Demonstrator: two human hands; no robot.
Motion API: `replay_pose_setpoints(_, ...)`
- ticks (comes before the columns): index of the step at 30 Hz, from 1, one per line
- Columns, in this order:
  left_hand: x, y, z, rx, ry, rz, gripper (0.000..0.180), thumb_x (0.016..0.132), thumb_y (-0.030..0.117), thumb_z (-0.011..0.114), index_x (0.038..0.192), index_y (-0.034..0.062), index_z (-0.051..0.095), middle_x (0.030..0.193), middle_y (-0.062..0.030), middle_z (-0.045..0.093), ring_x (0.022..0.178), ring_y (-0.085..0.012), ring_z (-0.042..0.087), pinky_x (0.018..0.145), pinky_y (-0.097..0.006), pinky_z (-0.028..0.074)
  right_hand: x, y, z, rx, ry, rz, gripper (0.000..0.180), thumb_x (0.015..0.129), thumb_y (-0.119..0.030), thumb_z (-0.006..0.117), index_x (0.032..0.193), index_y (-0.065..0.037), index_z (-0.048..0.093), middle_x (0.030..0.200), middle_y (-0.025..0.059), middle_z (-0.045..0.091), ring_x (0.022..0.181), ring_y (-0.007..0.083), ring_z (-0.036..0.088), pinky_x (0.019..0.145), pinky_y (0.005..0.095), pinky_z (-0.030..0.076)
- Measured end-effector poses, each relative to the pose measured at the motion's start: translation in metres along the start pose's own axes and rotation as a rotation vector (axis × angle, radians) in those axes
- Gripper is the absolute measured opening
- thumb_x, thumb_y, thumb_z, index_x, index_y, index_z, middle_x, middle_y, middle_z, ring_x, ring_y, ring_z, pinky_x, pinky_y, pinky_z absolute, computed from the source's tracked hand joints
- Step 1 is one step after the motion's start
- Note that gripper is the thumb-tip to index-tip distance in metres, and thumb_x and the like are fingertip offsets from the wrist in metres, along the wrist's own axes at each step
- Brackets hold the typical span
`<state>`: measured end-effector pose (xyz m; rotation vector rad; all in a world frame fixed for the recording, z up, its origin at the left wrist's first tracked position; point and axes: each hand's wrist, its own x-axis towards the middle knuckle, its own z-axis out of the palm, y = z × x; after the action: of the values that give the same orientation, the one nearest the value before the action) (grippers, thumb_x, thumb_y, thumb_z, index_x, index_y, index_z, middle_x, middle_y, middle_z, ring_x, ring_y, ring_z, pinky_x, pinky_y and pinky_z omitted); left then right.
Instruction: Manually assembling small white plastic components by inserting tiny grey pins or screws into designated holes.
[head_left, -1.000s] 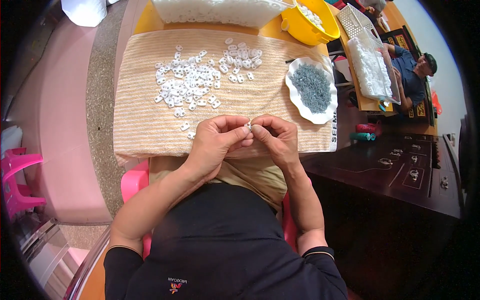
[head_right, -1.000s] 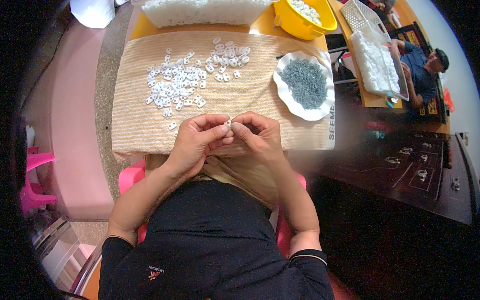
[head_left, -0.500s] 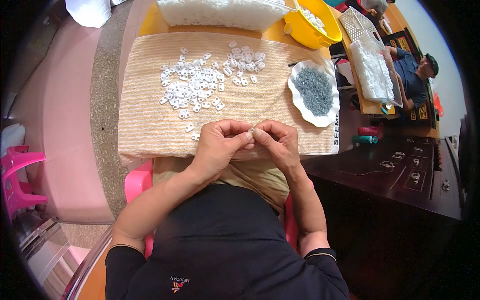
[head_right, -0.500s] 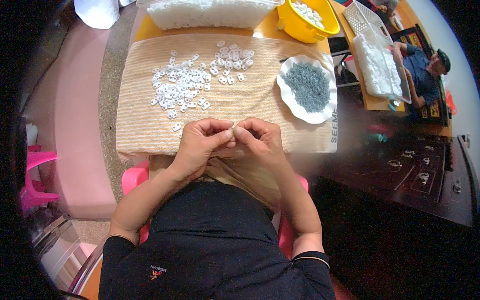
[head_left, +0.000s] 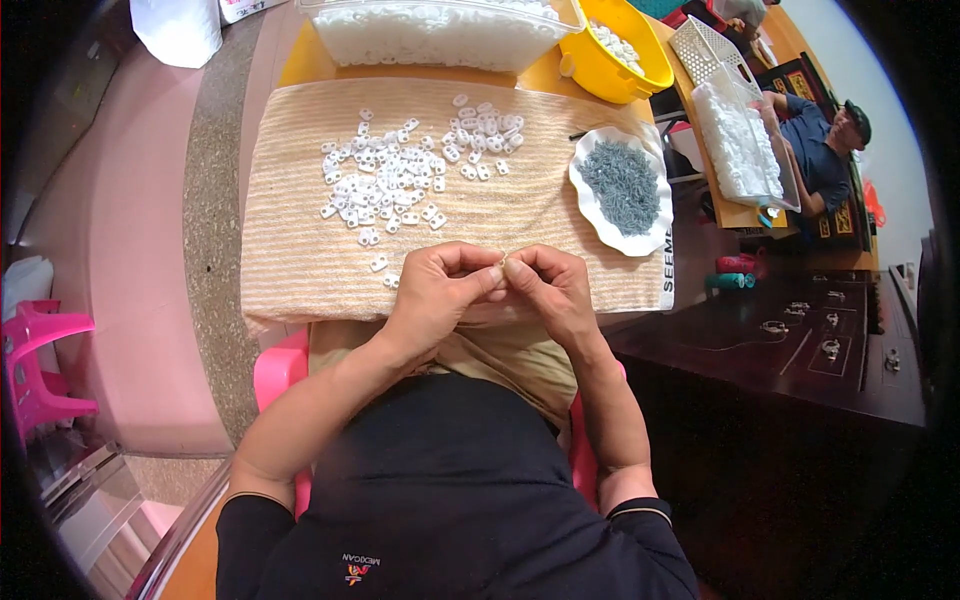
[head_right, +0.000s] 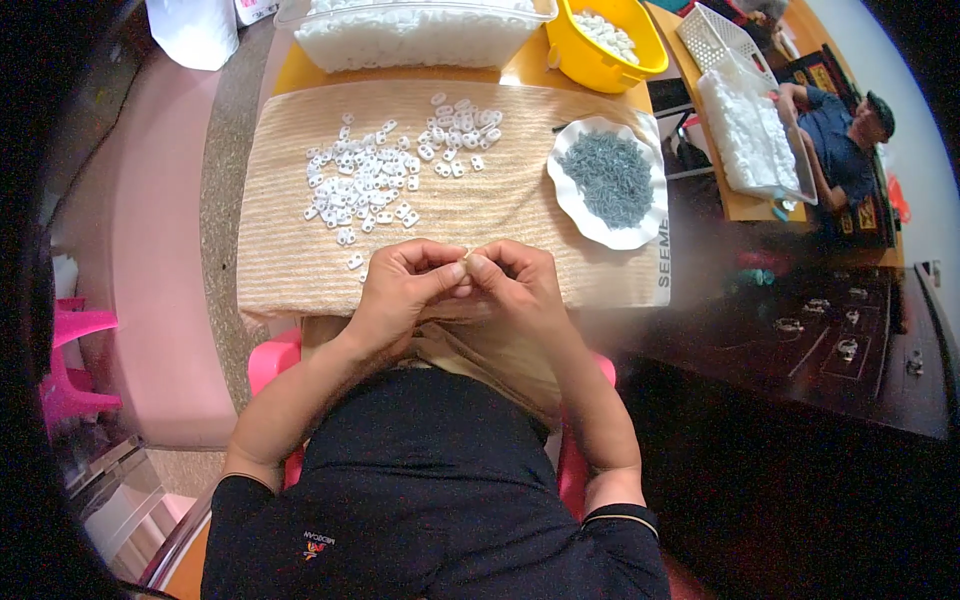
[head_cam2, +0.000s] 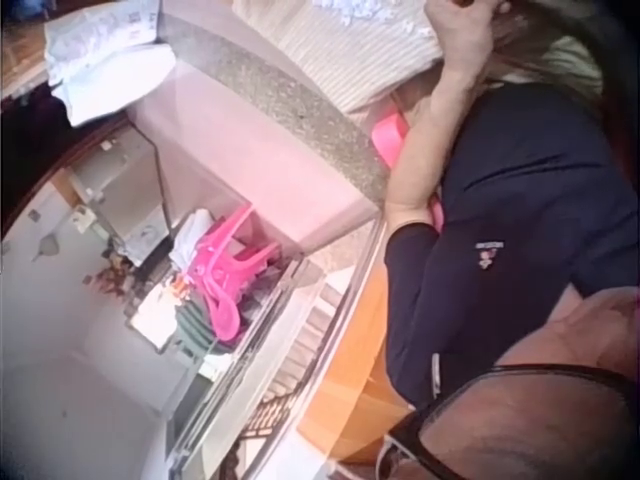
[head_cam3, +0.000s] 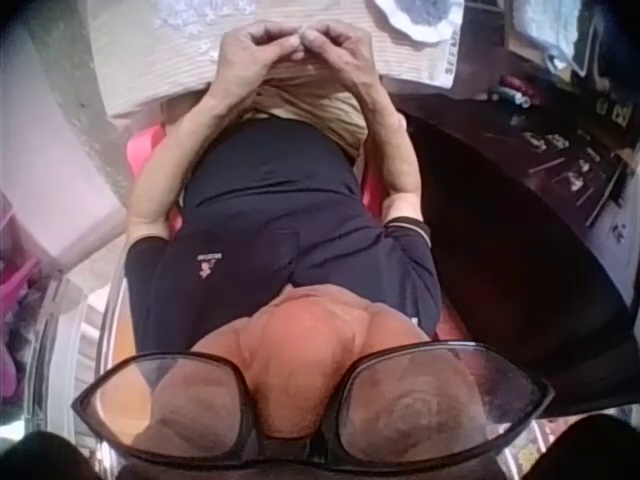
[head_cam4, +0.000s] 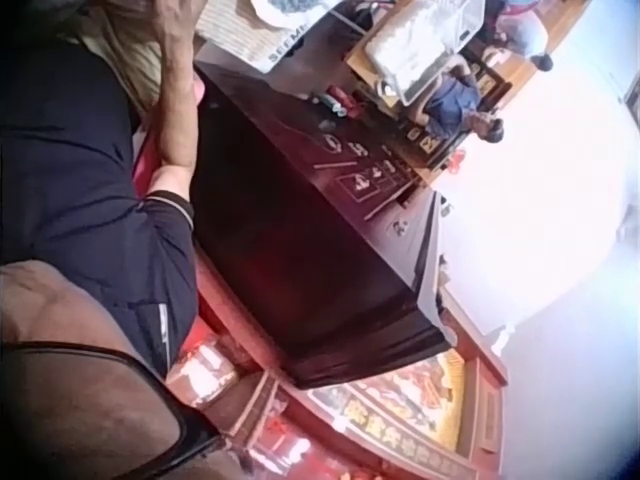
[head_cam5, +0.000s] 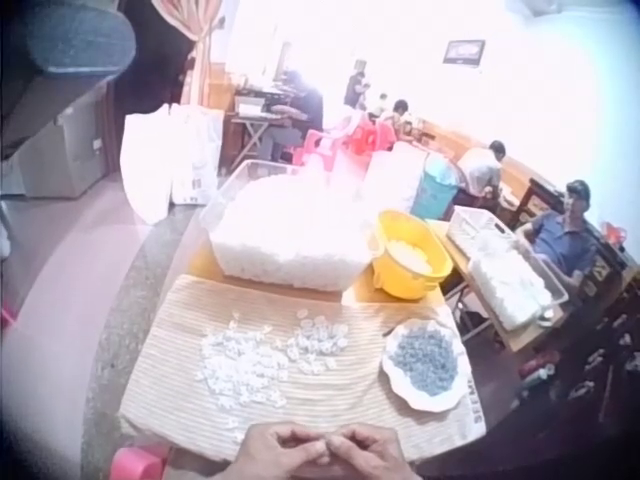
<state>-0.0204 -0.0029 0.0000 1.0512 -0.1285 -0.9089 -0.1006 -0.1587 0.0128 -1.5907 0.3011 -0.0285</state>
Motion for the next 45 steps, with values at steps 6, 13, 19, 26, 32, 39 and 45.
replay_pose_setpoints(6,0.002,0.002,-0.003,-0.080,0.004,-0.037,0.017,0.087,0.003,0.066,0.102,-0.0049,0.064,0.090,-0.0080,0.067,0.076,-0.0107,0.064,0.072,-0.023,0.054,0.003,-0.005,0.001,0.054,0.020,0.010,0.019,0.094,-0.015,0.061,0.098,0.003,0.066,0.081,0.0023,0.066,0.074,0.0061,0.058,0.069,0.0211,0.048)
replay_pose_setpoints(13,0.004,0.006,-0.006,-0.213,0.060,-0.023,0.016,0.088,0.002,0.064,0.102,-0.0041,0.062,0.087,-0.0086,0.066,0.076,-0.0140,0.065,0.072,-0.025,0.056,0.032,-0.024,-0.019,-0.270,0.078,-0.046,0.020,0.090,-0.010,0.062,0.103,0.006,0.065,0.075,0.0030,0.064,0.068,0.0088,0.060,0.058,0.0233,0.048)
replay_pose_setpoints(19,0.004,0.007,-0.007,-0.211,0.094,-0.017,0.018,0.088,0.003,0.064,0.104,-0.0035,0.061,0.089,-0.0105,0.066,0.080,-0.0165,0.066,0.076,-0.029,0.058,0.099,-0.026,-0.025,-0.818,0.191,-0.413,0.016,0.086,-0.010,0.064,0.097,0.001,0.067,0.076,0.0120,0.066,0.067,0.0214,0.063,0.062,0.0313,0.049)
replay_pose_setpoints(26,0.005,0.009,-0.009,-0.240,0.078,-0.016,0.017,0.088,0.003,0.064,0.104,-0.0034,0.061,0.089,-0.0104,0.065,0.080,-0.0161,0.066,0.076,-0.028,0.057,0.129,-0.024,-0.013,-1.207,0.232,-0.412,0.017,0.086,-0.016,0.060,0.096,-0.005,0.068,0.091,0.0143,0.064,0.079,0.0351,0.063,0.071,0.0419,0.050)
replay_pose_setpoints(32,0.005,0.010,-0.009,-0.243,0.068,-0.014,0.016,0.088,0.002,0.064,0.103,-0.0031,0.061,0.088,-0.0099,0.065,0.079,-0.0155,0.065,0.077,-0.028,0.057,0.125,-0.018,-0.016,-1.285,0.186,-0.407,0.015,0.087,-0.016,0.059,0.092,-0.005,0.066,0.091,0.0136,0.062,0.080,0.0357,0.062,0.073,0.0424,0.049)
replay_pose_setpoints(39,0.004,0.006,-0.008,-0.249,0.074,-0.013,0.016,0.088,0.002,0.064,0.103,-0.0031,0.061,0.088,-0.0101,0.065,0.079,-0.0157,0.065,0.075,-0.028,0.057,0.119,-0.021,-0.020,-1.156,0.109,-0.440,0.017,0.086,-0.018,0.061,0.095,-0.004,0.065,0.092,0.0148,0.062,0.086,0.0346,0.062,0.076,0.0418,0.049)
replay_pose_setpoints(45,0.004,0.005,-0.008,-0.250,0.069,-0.014,0.017,0.088,0.002,0.064,0.103,-0.0030,0.061,0.088,-0.0104,0.065,0.079,-0.0159,0.065,0.075,-0.028,0.057,0.121,-0.023,-0.018,-1.319,0.086,-0.385,0.019,0.088,-0.021,0.058,0.094,-0.004,0.064,0.093,0.0149,0.062,0.086,0.0353,0.062,0.076,0.0435,0.049)
